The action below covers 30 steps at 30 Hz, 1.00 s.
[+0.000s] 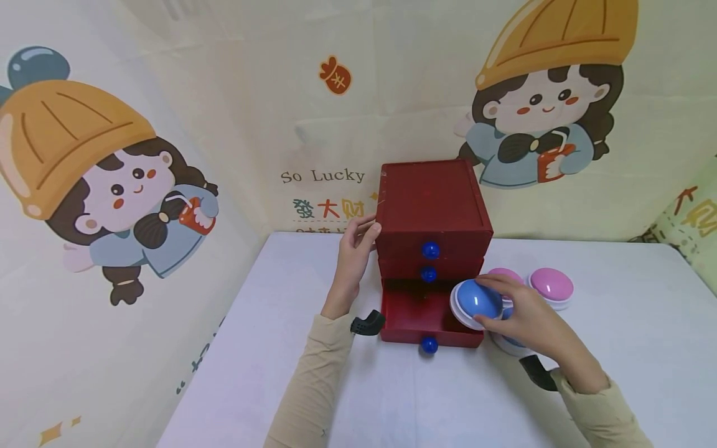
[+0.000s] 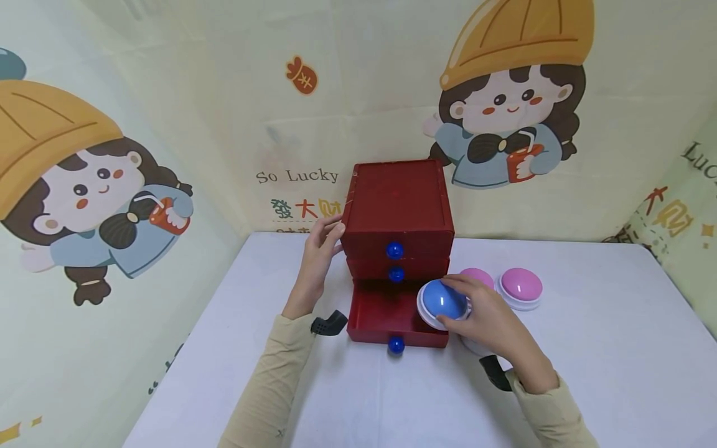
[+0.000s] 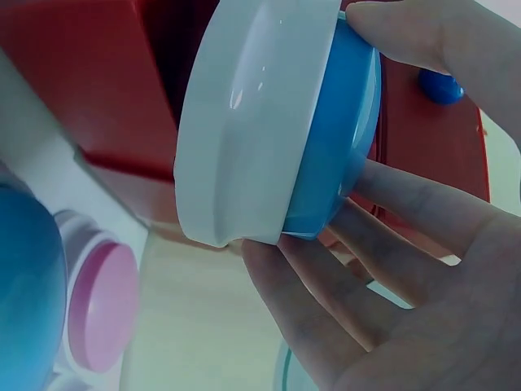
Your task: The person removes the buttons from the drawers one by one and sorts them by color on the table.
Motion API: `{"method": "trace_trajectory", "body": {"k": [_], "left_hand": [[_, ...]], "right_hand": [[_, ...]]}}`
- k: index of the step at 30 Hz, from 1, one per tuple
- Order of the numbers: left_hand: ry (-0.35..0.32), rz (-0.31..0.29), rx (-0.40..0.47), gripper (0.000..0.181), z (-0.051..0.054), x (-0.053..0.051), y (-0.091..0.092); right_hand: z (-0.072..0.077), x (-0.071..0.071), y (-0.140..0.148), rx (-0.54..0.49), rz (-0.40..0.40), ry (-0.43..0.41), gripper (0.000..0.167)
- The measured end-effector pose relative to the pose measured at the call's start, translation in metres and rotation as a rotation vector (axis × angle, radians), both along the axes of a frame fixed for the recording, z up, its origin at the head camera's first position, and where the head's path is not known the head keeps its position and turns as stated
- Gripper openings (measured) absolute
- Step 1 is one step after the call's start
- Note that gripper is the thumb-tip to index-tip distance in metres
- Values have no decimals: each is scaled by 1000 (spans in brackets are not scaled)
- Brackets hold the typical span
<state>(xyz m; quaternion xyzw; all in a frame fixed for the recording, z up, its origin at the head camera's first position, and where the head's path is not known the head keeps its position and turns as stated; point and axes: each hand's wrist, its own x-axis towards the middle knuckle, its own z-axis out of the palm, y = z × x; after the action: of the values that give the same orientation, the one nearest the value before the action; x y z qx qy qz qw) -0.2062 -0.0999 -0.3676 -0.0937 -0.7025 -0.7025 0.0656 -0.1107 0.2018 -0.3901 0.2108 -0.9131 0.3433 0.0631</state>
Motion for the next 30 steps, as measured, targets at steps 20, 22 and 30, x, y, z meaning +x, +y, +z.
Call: {"method": "trace_trajectory", "body": {"k": [20,22,30], "left_hand": [[-11,-6,-5,39,1,1,0],[-19,-8,-6,40,1,1,0],[-39,-23,-21,42,15,10,0]], "right_hand": [[4,7,39,-4,-82,-33,71],[4,7,42,4,-93,-43,72],[2,9,55,17,-125,-44,70]]}}
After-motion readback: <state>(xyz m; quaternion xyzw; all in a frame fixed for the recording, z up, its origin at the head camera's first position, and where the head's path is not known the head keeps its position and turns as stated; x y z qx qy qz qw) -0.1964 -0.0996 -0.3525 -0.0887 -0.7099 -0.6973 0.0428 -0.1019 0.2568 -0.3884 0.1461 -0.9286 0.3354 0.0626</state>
